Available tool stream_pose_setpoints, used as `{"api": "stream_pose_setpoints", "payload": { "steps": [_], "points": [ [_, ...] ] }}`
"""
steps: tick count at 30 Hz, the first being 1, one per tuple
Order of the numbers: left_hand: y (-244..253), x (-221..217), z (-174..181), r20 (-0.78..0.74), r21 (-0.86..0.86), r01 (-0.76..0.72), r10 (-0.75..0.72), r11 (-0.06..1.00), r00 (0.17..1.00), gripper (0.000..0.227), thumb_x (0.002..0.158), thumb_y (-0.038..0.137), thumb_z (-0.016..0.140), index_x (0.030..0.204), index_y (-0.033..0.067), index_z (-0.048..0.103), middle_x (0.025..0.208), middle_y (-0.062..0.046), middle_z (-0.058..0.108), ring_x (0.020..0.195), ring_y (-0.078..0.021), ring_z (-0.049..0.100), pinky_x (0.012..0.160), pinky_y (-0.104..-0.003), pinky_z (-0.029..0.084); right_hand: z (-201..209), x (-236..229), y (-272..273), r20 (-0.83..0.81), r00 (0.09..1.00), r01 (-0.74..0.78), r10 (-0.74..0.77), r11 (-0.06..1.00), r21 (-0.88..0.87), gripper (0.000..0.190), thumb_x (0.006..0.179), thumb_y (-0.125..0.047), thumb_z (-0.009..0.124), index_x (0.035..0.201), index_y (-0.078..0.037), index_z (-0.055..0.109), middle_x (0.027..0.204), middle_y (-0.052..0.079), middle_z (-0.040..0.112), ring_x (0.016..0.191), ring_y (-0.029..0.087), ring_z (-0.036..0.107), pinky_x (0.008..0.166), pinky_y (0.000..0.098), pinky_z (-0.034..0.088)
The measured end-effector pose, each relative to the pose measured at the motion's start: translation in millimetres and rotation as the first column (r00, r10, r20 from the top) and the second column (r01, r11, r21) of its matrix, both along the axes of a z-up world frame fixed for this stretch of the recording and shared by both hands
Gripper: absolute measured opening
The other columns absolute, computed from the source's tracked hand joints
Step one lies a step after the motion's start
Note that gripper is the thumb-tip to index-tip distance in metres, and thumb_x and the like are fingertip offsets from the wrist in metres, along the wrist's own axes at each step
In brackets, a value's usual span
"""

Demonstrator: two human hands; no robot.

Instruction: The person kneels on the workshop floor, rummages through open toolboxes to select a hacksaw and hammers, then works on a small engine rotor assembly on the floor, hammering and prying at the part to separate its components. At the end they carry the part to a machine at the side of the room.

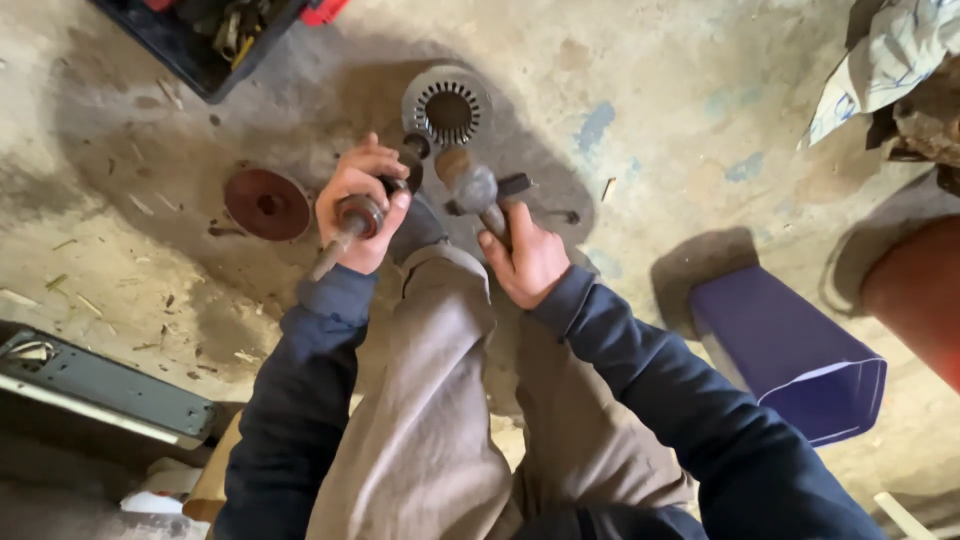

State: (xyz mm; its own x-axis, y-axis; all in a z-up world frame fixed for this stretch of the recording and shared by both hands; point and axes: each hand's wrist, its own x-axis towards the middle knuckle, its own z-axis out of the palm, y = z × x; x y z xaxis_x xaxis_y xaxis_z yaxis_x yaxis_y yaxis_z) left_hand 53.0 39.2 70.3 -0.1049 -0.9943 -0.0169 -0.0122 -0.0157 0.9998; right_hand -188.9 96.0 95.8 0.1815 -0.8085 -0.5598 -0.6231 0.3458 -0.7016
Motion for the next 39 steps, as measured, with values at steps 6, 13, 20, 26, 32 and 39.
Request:
{"api": "stream_pose_setpoints", "payload": {
  "steps": [6, 13, 20, 26, 32, 39],
  "points": [
    [-11, 10, 13, 0.127, -0.018, 0.125, -0.121, 0.992, 0.984, 0.025, 0.086, -0.006, 0.074, 0.087, 0.0093, 0.054, 0.111, -0.012, 0.071, 0.121, -0.032, 0.064, 0.124, -0.053, 0.04, 11, 6, -30, 0.219, 0.963, 0.184, -0.155, 0.976, -0.118, 0.041, 0.102, -0.03, 0.06, 0.132, -0.005, 0.047, 0.087, 0.023, 0.071, 0.08, 0.044, 0.072, 0.069, 0.0502, 0.057],
    [-30, 18, 16, 0.187, -0.054, 0.305, -0.291, 0.951, 0.938, 0.026, 0.085, -0.004, 0.077, 0.087, 0.0098, 0.055, 0.131, -0.013, 0.068, 0.139, -0.0374, 0.056, 0.127, -0.055, 0.036, -18, -23, -6, -0.038, 0.99, -0.128, 0.134, 0.981, 0.148, 0.038, 0.101, -0.034, 0.06, 0.123, -0.005, 0.049, 0.08, 0.027, 0.069, 0.073, 0.05, 0.066, 0.065, 0.0581, 0.05],
    [-38, 24, 35, 0.265, 0.023, 0.358, -0.351, 0.934, 0.898, 0.034, 0.074, -0.004, 0.085, 0.087, 0.0142, 0.059, 0.143, -0.01, 0.061, 0.143, -0.0363, 0.05, 0.121, -0.048, 0.04, 9, 6, -47, 0.126, 0.992, 0.005, 0.006, 0.996, -0.086, 0.037, 0.1, -0.031, 0.06, 0.125, -0.006, 0.05, 0.078, 0.024, 0.068, 0.073, 0.047, 0.067, 0.064, 0.0549, 0.052],
    [-34, 47, 38, 0.418, 0.073, 0.386, -0.38, 0.92, 0.825, 0.033, 0.067, 0.004, 0.092, 0.085, 0.0182, 0.068, 0.131, -0.004, 0.064, 0.122, -0.0326, 0.052, 0.105, -0.041, 0.045, -18, 10, -55, -0.066, 0.983, -0.17, 0.171, 0.985, 0.024, 0.036, 0.101, -0.036, 0.061, 0.117, -0.006, 0.05, 0.078, 0.025, 0.069, 0.073, 0.049, 0.066, 0.064, 0.0584, 0.051],
    [-48, 49, 44, 0.449, 0.04, 0.481, -0.446, 0.876, 0.774, 0.03, 0.074, 0.004, 0.086, 0.098, 0.01, 0.069, 0.13, -0.011, 0.071, 0.127, -0.0323, 0.061, 0.105, -0.042, 0.049, -4, -14, -17, -0.128, 0.977, -0.152, 0.171, 0.978, 0.146, 0.035, 0.099, -0.036, 0.061, 0.116, -0.007, 0.05, 0.078, 0.025, 0.07, 0.071, 0.049, 0.066, 0.064, 0.0584, 0.051],
    [-23, 40, 38, 0.349, 0.029, 0.281, -0.273, 0.959, 0.897, 0.027, 0.081, -0.012, 0.074, 0.1, 0.0058, 0.065, 0.122, -0.012, 0.073, 0.127, -0.0294, 0.068, 0.102, -0.036, 0.057, 20, 7, -73, 0.086, 0.995, -0.047, 0.056, 0.994, -0.098, 0.035, 0.103, -0.029, 0.061, 0.126, -0.004, 0.049, 0.081, 0.024, 0.069, 0.076, 0.048, 0.067, 0.065, 0.0555, 0.051]
  ]
}}
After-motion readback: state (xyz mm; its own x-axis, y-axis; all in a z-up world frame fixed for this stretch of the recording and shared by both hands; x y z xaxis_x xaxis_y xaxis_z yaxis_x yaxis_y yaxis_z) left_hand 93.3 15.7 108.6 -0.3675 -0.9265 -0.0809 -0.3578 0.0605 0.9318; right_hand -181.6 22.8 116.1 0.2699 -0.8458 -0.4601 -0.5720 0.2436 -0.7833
